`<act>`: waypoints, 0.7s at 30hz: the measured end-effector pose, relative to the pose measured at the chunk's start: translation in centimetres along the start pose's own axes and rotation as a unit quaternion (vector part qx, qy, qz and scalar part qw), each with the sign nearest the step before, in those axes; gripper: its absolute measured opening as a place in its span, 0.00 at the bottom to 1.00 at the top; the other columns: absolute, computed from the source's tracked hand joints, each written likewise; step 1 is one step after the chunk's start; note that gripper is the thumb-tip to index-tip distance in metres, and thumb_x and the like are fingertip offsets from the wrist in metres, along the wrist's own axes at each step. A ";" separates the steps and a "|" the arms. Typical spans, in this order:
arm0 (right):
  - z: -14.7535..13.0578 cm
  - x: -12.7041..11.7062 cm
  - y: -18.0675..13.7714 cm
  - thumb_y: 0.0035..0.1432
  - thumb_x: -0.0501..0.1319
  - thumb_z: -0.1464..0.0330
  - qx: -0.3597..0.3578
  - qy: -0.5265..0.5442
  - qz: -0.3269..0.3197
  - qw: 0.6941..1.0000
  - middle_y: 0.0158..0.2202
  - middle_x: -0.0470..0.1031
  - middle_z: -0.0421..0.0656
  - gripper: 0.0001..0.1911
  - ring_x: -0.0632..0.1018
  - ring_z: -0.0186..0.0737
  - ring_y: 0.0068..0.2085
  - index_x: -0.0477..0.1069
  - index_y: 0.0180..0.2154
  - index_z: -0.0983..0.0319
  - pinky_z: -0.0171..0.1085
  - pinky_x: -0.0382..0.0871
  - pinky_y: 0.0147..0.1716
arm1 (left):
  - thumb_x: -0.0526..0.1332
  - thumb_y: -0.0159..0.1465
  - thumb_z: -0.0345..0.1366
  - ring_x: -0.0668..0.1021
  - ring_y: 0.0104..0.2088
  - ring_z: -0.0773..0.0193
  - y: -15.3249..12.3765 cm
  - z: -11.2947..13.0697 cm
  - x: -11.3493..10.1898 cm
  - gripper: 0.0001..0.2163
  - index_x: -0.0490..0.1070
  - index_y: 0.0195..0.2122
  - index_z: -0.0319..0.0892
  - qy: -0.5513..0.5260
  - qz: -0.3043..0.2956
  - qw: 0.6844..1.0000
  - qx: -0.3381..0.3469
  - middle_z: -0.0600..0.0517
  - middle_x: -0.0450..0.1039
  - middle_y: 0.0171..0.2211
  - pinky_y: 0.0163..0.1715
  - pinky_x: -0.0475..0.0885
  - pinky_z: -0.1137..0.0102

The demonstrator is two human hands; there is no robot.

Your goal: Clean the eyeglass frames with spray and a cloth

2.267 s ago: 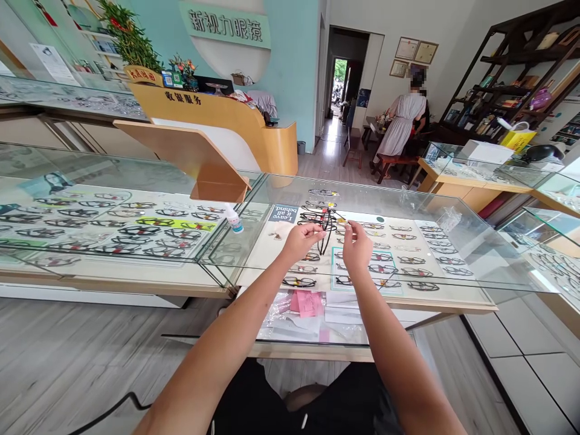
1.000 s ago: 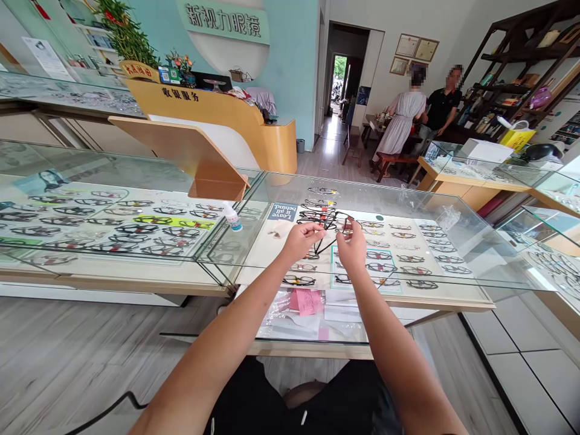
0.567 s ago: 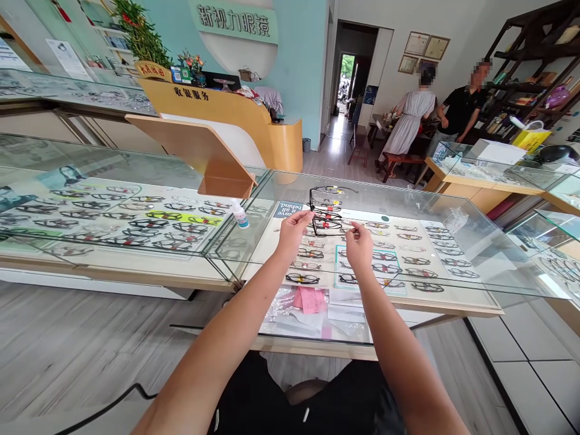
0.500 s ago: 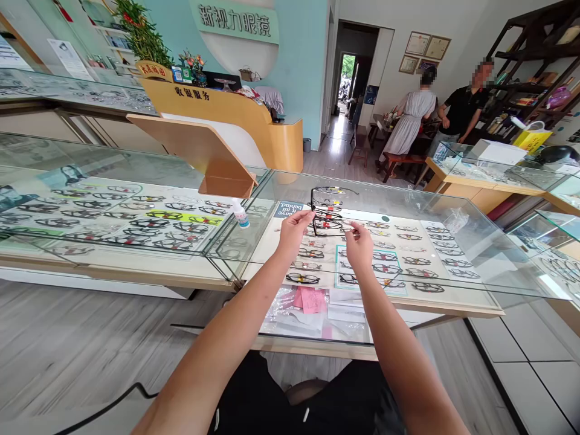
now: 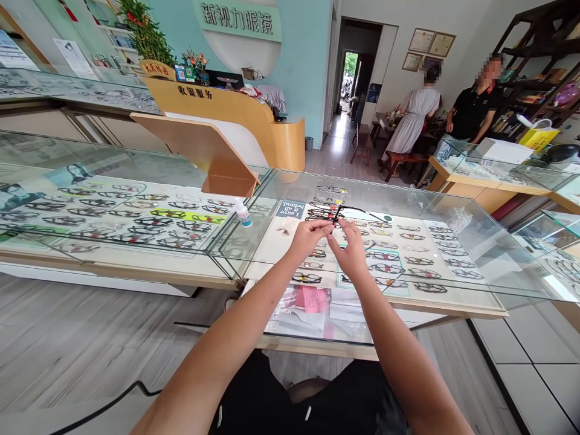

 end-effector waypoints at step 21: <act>0.7 -0.1 -0.4 0.75 0.57 0.55 0.036 -0.007 -0.010 0.999 0.54 0.84 0.53 0.21 0.80 0.57 0.54 0.79 0.58 0.58 0.57 0.74 0.56 | 0.64 0.71 0.35 0.74 0.60 0.49 -1.2 4.0 -8.7 0.16 0.70 0.59 0.42 0.305 0.387 0.839 0.230 0.38 0.71 0.58 0.65 0.69 0.55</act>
Point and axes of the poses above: each hand's wrist, its own y-axis towards the middle knuckle, its own x-axis out of the palm, z = x × y, the point moved 6 cm from there along y, towards the middle knuckle
